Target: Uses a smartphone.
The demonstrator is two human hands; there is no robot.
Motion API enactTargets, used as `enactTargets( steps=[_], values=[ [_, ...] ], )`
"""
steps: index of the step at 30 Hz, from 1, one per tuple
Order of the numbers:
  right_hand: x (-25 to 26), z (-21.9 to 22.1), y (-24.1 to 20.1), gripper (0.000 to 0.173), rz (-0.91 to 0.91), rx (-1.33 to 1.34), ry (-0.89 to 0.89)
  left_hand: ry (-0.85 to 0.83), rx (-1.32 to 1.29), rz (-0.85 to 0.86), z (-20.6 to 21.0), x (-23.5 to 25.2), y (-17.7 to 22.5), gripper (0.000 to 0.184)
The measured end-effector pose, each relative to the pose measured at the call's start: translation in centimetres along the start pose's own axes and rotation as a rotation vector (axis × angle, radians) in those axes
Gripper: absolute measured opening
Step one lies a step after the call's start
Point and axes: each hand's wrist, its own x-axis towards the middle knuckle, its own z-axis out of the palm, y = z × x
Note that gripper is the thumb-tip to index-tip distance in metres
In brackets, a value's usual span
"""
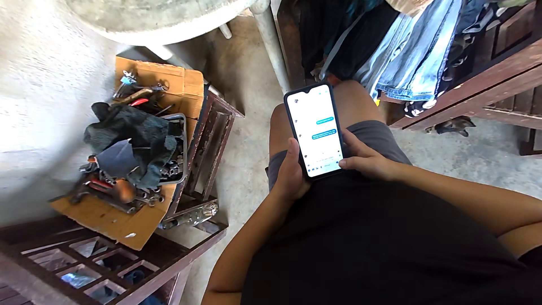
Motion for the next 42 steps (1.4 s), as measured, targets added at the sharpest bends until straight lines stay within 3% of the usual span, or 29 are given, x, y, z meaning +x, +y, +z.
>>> enactTargets(
  steps=[28,42],
  values=[
    [-0.04,-0.11,-0.51,0.074,0.027,-0.042,0.008,0.011,0.031,-0.013,0.30,0.17,0.42,0.059],
    [0.04,-0.11,-0.39,0.071,0.026,-0.033,0.001,0.003,0.014,0.002,0.03,0.12,0.16,0.059]
  ],
)
